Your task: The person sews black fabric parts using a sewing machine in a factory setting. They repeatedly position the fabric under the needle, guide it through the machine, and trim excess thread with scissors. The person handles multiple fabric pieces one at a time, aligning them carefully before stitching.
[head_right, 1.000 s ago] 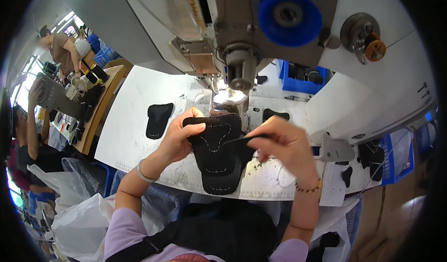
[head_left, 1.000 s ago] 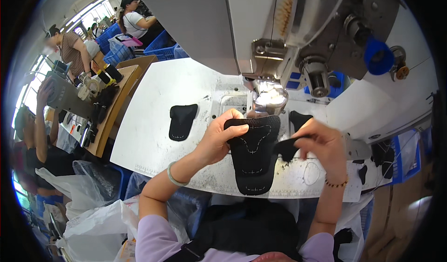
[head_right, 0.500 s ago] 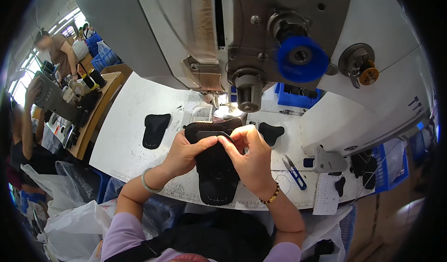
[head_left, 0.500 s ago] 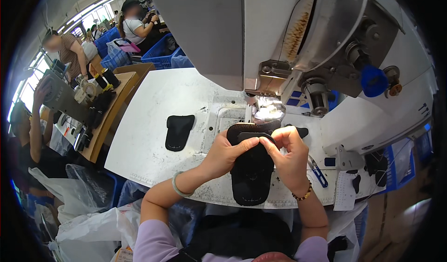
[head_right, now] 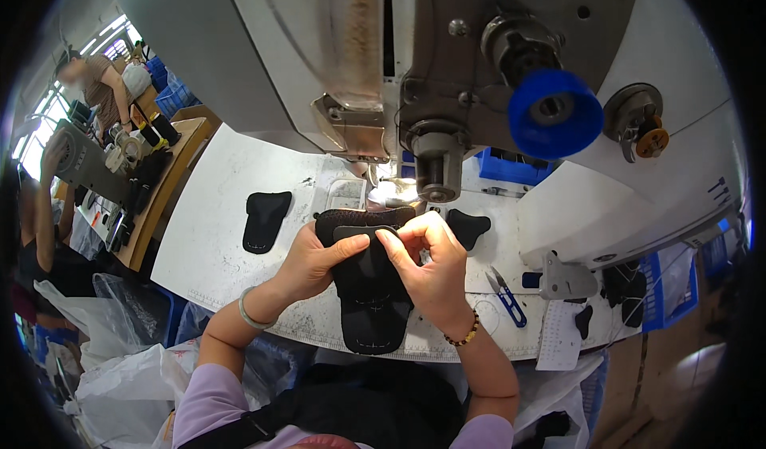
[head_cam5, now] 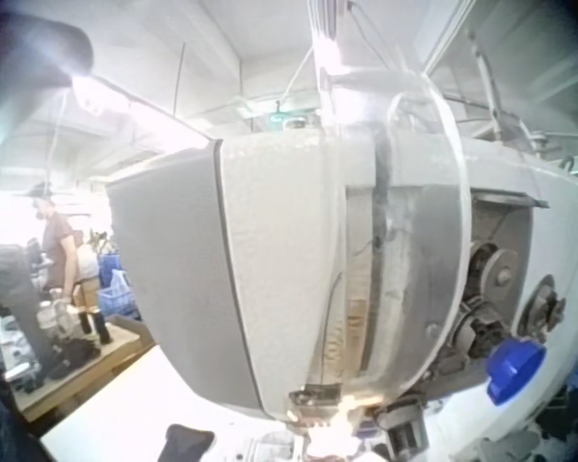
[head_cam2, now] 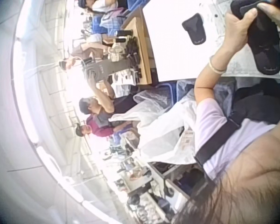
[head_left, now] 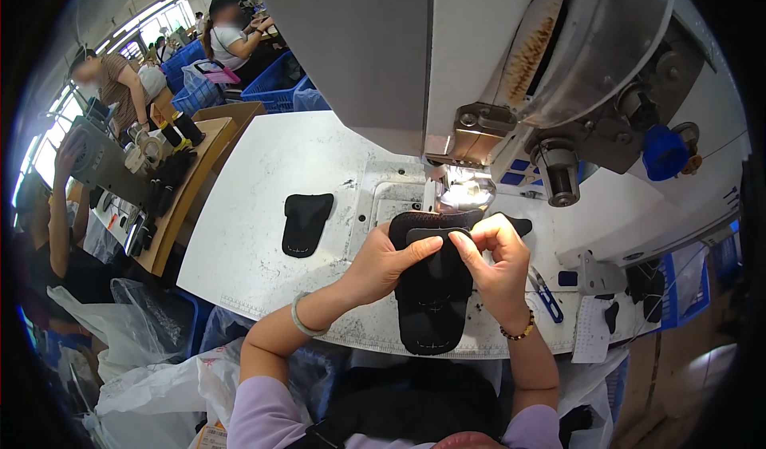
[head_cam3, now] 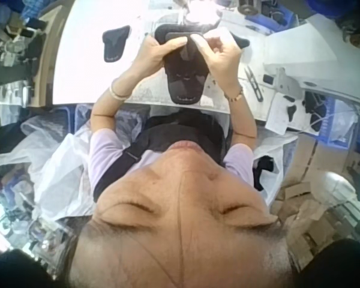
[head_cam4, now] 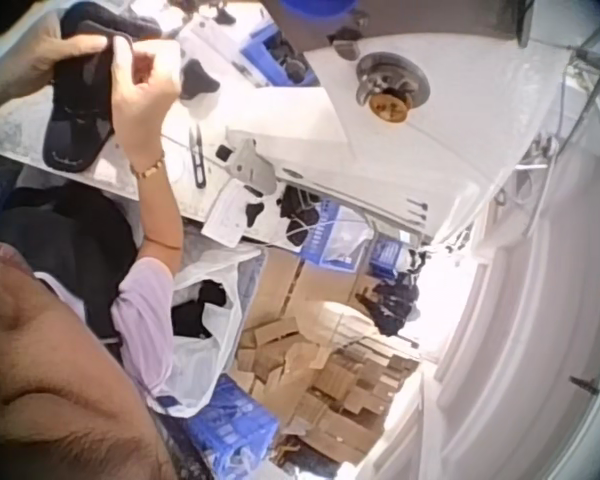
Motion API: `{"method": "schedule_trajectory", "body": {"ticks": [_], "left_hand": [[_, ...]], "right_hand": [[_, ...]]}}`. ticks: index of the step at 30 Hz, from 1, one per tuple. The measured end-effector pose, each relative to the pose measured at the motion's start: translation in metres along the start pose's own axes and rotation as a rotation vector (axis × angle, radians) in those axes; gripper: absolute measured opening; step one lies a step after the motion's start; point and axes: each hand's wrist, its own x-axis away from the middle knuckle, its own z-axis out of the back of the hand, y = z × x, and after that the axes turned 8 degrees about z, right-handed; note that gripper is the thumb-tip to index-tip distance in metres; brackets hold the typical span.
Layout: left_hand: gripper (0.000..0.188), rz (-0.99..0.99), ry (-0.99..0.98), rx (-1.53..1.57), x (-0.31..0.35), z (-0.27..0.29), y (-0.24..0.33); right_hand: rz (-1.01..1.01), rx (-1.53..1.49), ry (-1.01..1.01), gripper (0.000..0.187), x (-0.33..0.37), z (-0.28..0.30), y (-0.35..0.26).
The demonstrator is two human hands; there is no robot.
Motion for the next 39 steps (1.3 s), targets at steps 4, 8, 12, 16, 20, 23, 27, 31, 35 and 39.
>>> {"method": "schedule_trajectory", "body": {"ticks": [4, 8, 12, 16, 20, 23, 27, 31, 35, 39], "left_hand": [[0.028, -0.014, 0.024, -0.019, 0.000, -0.001, -0.001], [0.027, -0.022, 0.032, -0.044, 0.000, 0.001, -0.002], [0.027, -0.036, 0.037, -0.071, 0.000, 0.001, -0.001], [0.029, -0.052, 0.045, -0.138, 0.000, 0.004, -0.003], [0.030, -0.071, 0.039, -0.156, 0.000, 0.003, -0.003], [0.030, -0.067, 0.042, -0.159, 0.000, 0.002, -0.003], [0.030, -0.085, 0.082, -0.125, 0.004, -0.004, -0.002], [0.028, -0.064, 0.082, -0.031, 0.008, -0.009, 0.002], [0.027, -0.054, 0.086, 0.075, 0.008, -0.015, 0.004], [0.026, -0.090, 0.233, 0.143, 0.014, -0.017, 0.012]], "right_hand": [[0.034, -0.013, 0.033, 0.018, 0.002, -0.002, 0.002], [0.035, 0.006, 0.035, 0.018, 0.002, -0.003, 0.003], [0.030, -0.004, 0.038, 0.018, 0.002, -0.004, 0.002], [0.035, 0.011, 0.039, 0.018, 0.003, -0.005, 0.002], [0.024, 0.003, 0.042, 0.018, 0.003, -0.005, 0.003], [0.046, 0.023, 0.027, 0.019, 0.004, -0.002, 0.001], [0.134, 0.092, 0.065, 0.022, 0.011, 0.010, 0.000], [0.838, 0.873, -0.132, 0.019, 0.023, 0.041, 0.013], [1.143, 0.869, -0.142, 0.028, 0.014, 0.033, 0.009], [1.077, 0.778, -0.182, 0.034, 0.002, 0.019, 0.002]]}}
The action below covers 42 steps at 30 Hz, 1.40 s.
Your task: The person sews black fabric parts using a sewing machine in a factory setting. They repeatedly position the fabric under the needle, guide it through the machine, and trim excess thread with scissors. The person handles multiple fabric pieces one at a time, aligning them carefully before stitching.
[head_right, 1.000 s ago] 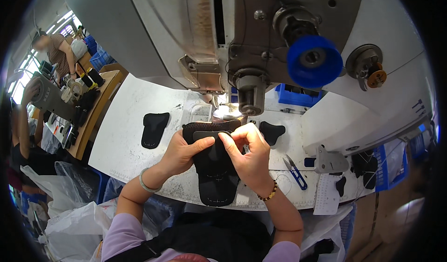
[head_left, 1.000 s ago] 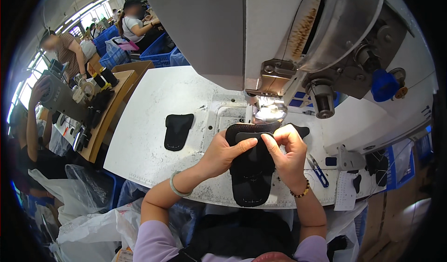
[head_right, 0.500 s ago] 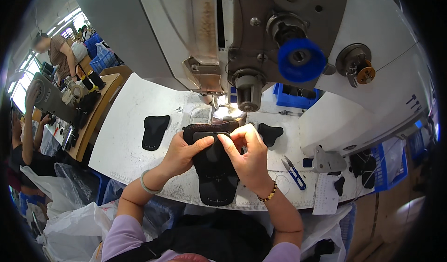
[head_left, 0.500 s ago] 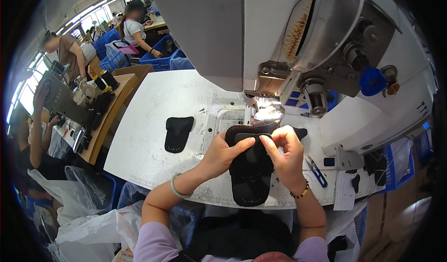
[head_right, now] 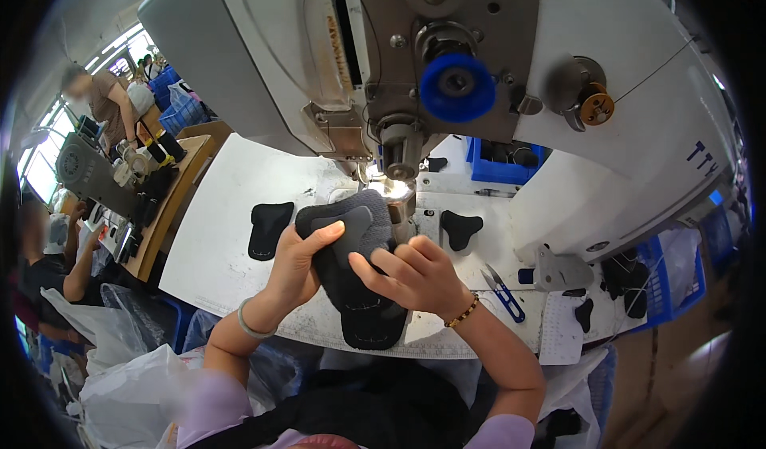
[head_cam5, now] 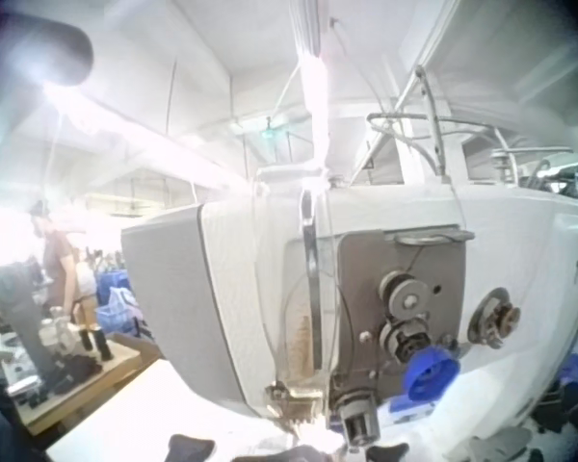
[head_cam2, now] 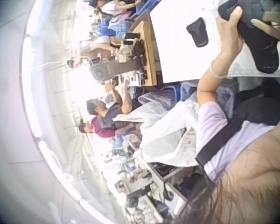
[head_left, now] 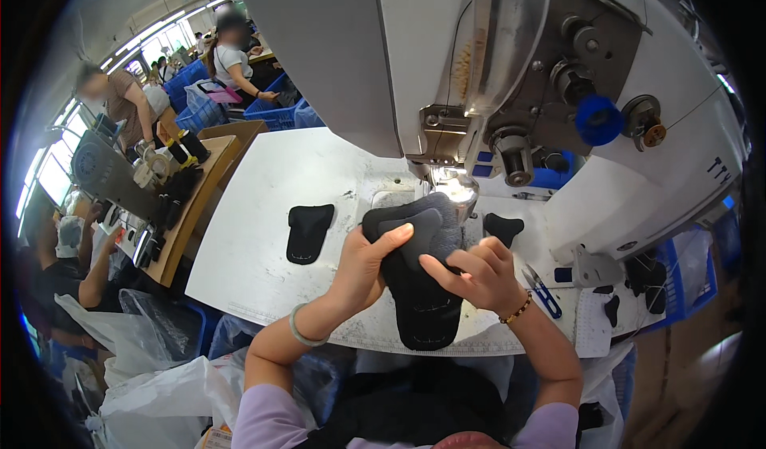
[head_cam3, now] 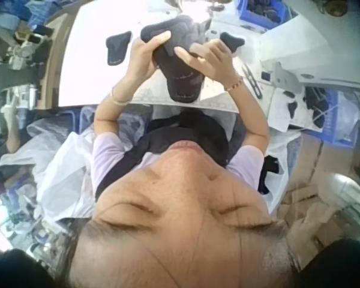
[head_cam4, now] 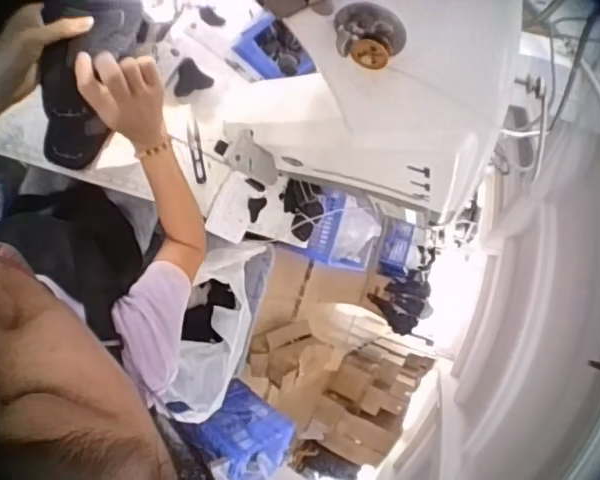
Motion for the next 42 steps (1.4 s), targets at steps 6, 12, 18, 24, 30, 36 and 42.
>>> {"method": "schedule_trajectory", "body": {"ticks": [6, 12, 18, 24, 30, 36, 42], "left_hand": [[0.025, -0.073, 0.045, -0.177, -0.009, 0.016, 0.015], [0.017, -0.123, 0.001, -0.141, -0.048, -0.001, 0.020], [0.011, -0.225, -0.038, -0.178, -0.063, 0.000, 0.011], [0.011, -0.194, -0.030, -0.113, -0.061, -0.002, 0.012], [0.011, -0.189, -0.039, -0.133, -0.060, -0.002, 0.013], [0.012, -0.385, 0.023, -0.501, -0.059, 0.001, 0.014], [0.015, -0.061, -0.121, -0.369, -0.051, 0.001, 0.033]], "right_hand": [[-0.143, -0.230, -0.034, 0.029, -0.029, -0.009, 0.016], [-0.349, -0.189, -0.011, 0.045, -0.020, -0.015, 0.029], [-0.445, -0.281, 0.001, 0.056, -0.008, -0.016, 0.032], [-0.423, -0.236, -0.063, 0.044, -0.008, -0.015, 0.034], [-0.445, -0.244, -0.046, 0.044, -0.010, -0.014, 0.033], [-0.542, -0.336, -0.022, 0.054, -0.004, -0.019, 0.032], [-0.356, -0.200, -0.089, 0.064, -0.004, -0.014, 0.037]]}}
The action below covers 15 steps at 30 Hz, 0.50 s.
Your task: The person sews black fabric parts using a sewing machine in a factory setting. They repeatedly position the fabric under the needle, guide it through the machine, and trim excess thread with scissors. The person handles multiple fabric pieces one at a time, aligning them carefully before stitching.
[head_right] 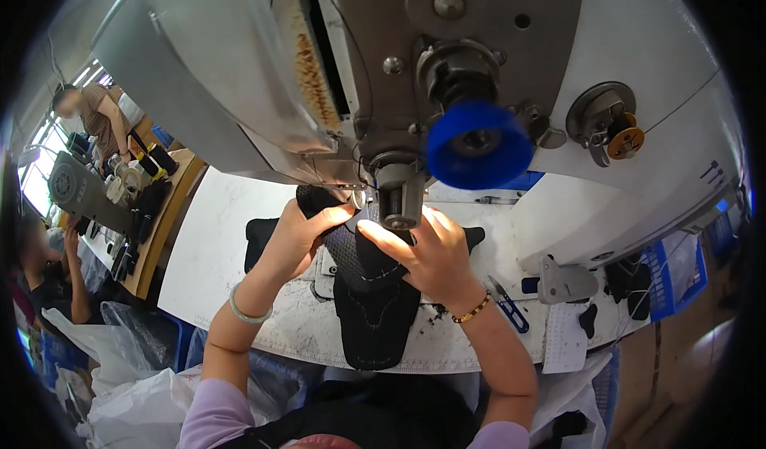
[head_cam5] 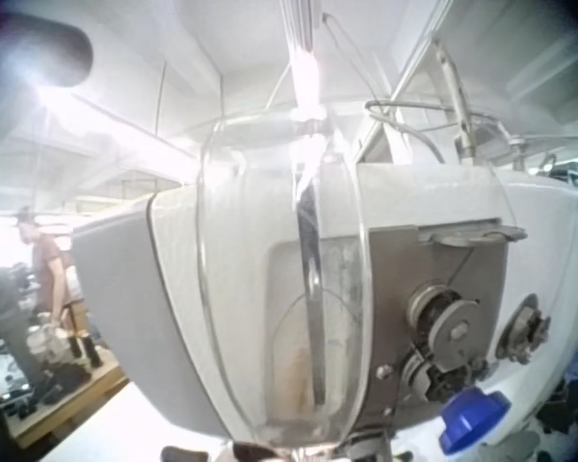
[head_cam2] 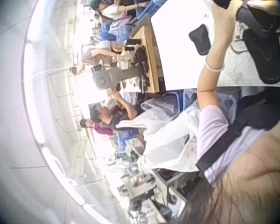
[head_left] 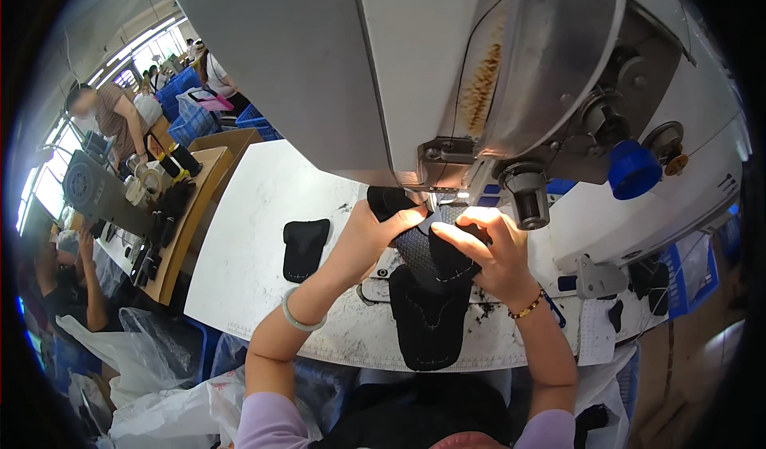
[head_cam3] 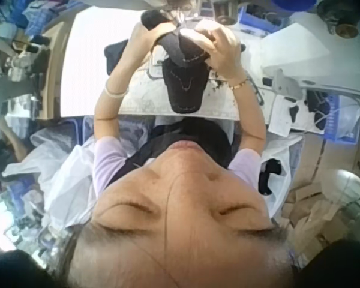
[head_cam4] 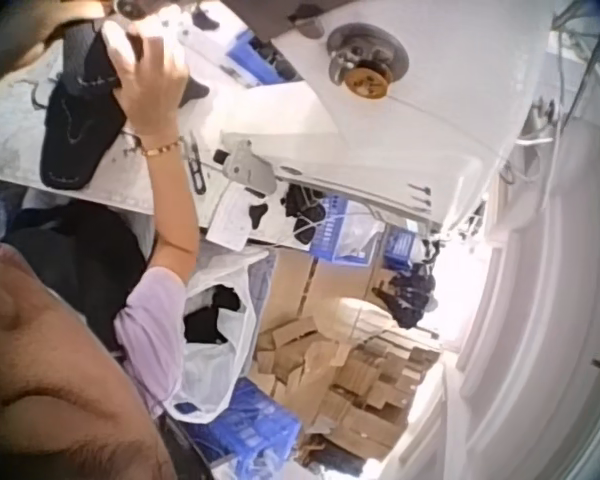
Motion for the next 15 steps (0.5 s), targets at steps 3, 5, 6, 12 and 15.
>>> {"method": "schedule_trajectory", "body": {"ticks": [3, 5, 6, 12, 15], "left_hand": [[0.018, 0.003, -0.020, 0.069, 0.000, 0.004, -0.003], [0.018, -0.025, -0.010, 0.062, 0.000, 0.002, -0.005], [0.018, -0.042, 0.006, 0.045, 0.000, -0.001, -0.005], [0.019, -0.026, -0.015, 0.057, 0.001, 0.000, -0.008], [0.019, 0.005, -0.064, 0.087, -0.005, 0.007, -0.010]], "right_hand": [[-0.035, -0.056, -0.016, 0.060, -0.004, 0.001, 0.000], [-0.088, -0.105, -0.020, 0.055, 0.001, 0.000, 0.002], [-0.111, -0.124, -0.020, 0.053, 0.001, 0.000, 0.004], [-0.088, -0.166, 0.031, 0.043, -0.003, 0.003, -0.005], [-0.078, -0.092, 0.018, 0.041, -0.002, 0.002, -0.008]]}}
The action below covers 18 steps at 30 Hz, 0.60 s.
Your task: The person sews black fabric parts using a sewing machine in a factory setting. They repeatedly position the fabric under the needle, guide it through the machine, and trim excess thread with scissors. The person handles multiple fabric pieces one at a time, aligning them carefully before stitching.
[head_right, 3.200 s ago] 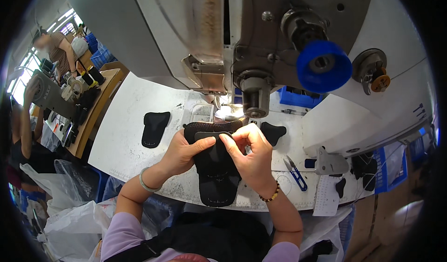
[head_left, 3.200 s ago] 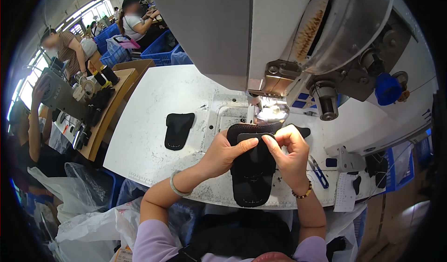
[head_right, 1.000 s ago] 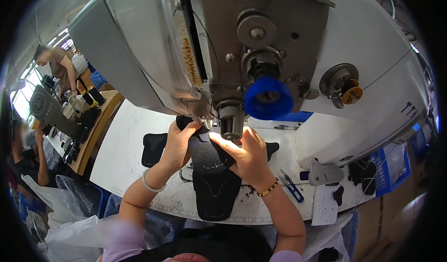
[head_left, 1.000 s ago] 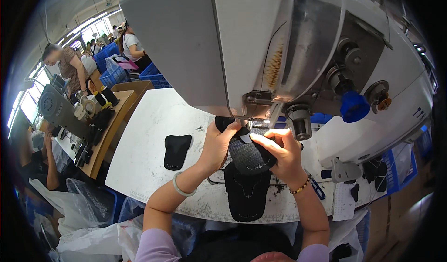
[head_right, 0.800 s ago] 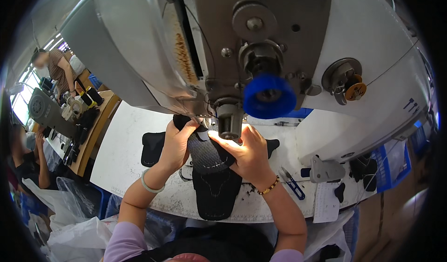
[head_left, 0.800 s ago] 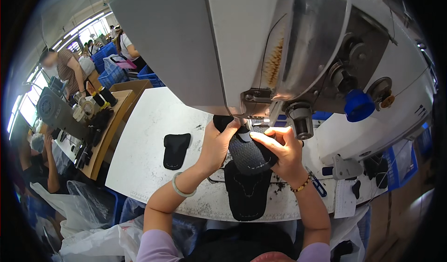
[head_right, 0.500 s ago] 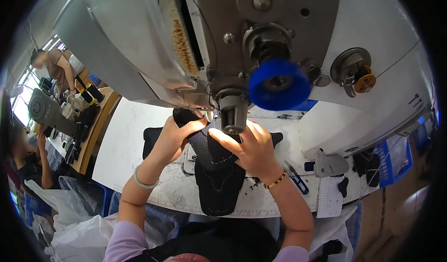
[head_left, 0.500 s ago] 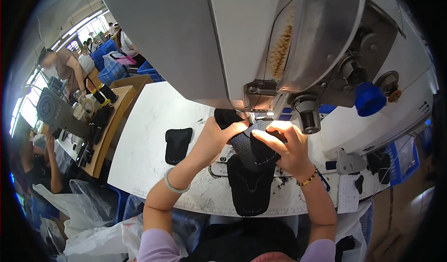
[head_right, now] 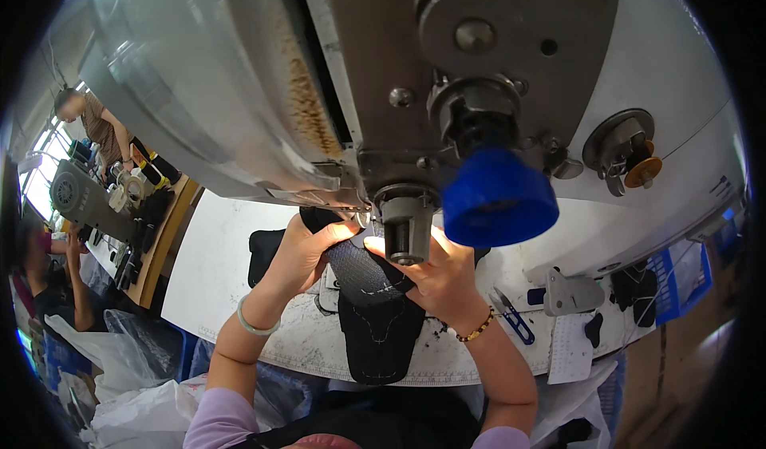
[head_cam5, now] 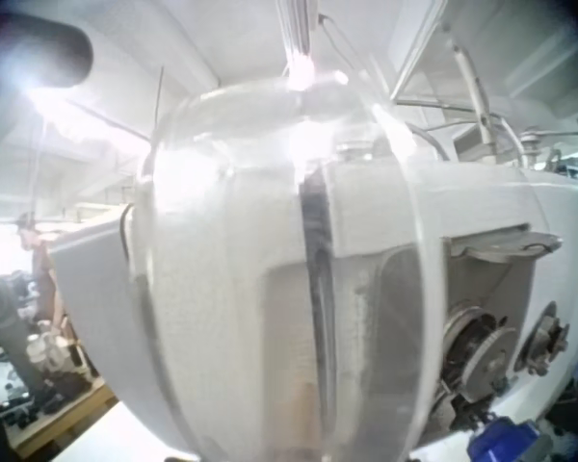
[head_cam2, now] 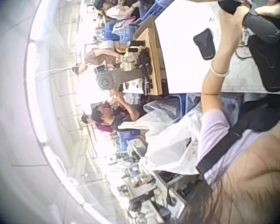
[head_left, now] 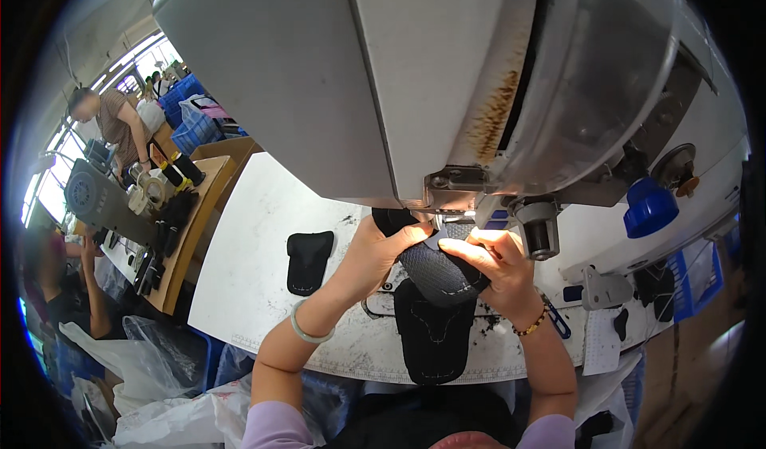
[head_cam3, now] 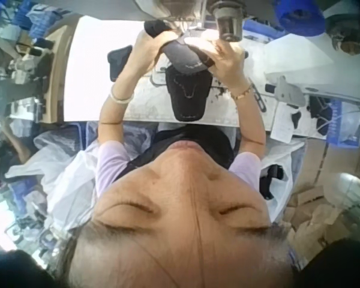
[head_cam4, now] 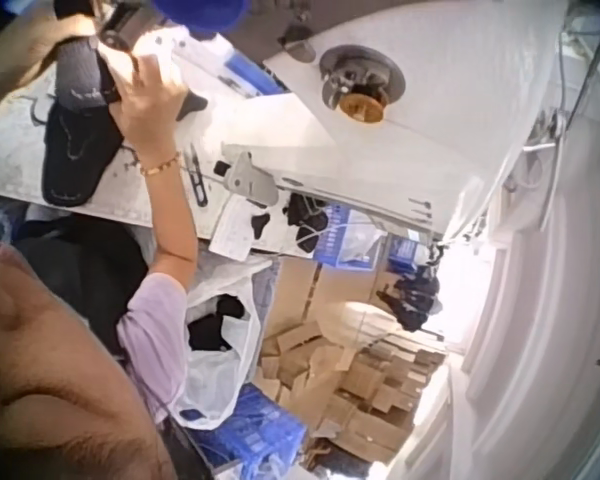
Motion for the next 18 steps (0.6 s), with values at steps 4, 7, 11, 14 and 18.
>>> {"method": "schedule_trajectory", "body": {"ticks": [4, 7, 11, 14, 18], "left_hand": [[0.018, 0.023, -0.039, 0.109, -0.012, 0.007, 0.000], [0.018, 0.058, -0.066, 0.133, -0.016, 0.010, 0.004], [0.018, -0.025, -0.037, 0.141, -0.020, 0.007, -0.002], [0.020, -0.050, 0.016, 0.170, -0.017, 0.002, -0.004], [0.021, -0.041, 0.056, 0.151, -0.014, 0.006, -0.007]], "right_hand": [[0.033, 0.151, -0.023, 0.046, -0.002, -0.003, -0.008], [0.032, 0.172, 0.018, 0.055, -0.006, -0.006, -0.012], [0.035, 0.208, 0.025, 0.053, -0.003, -0.007, -0.009], [0.087, 0.245, 0.077, 0.048, 0.002, -0.008, -0.005], [0.012, 0.230, 0.012, 0.043, 0.018, -0.007, 0.006]]}}
